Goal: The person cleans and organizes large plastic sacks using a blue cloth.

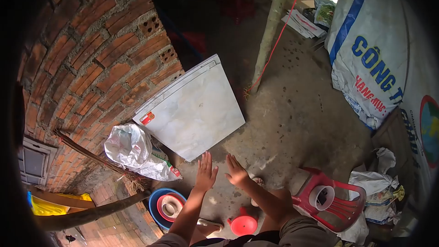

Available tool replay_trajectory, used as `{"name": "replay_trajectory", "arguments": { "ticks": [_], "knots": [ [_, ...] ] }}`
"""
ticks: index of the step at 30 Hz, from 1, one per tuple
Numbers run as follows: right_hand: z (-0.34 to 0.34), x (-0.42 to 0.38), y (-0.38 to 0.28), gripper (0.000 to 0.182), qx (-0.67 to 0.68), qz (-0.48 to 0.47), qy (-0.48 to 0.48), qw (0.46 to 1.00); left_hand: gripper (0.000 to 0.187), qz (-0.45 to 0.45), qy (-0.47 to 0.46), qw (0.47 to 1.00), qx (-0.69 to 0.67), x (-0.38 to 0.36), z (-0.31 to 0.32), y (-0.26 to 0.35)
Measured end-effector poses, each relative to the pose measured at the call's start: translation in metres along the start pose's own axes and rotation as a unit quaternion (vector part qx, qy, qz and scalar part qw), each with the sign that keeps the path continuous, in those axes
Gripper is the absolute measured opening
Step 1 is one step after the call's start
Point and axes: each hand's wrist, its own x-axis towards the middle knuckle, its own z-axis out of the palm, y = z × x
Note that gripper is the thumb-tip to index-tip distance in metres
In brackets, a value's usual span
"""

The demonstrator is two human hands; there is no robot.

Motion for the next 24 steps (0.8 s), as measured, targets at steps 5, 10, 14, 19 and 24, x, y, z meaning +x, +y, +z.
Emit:
{"name": "replay_trajectory", "arguments": {
  "ticks": [5,10,14,19,24],
  "knots": [
    [-0.229,0.051,-0.036,0.084,0.017,-0.005,0.135,0.991,0.070,0.138,0.039,0.990,0.009,0.133,-0.114,0.215],
    [-0.445,0.051,-0.059,0.083,0.009,0.005,0.157,0.988,0.070,0.197,0.037,0.980,0.011,0.210,-0.153,0.376],
    [-0.555,0.050,-0.037,0.084,-0.047,0.011,0.183,0.982,0.070,0.233,0.025,0.972,-0.005,0.258,-0.143,0.453],
    [-0.635,0.077,0.022,0.085,-0.098,0.042,0.231,0.967,0.070,0.283,0.017,0.959,-0.010,0.341,-0.119,0.502],
    [-0.691,0.130,0.097,0.087,-0.107,0.085,0.239,0.961,0.070,0.276,-0.027,0.961,-0.018,0.453,-0.089,0.523]
  ]
}}
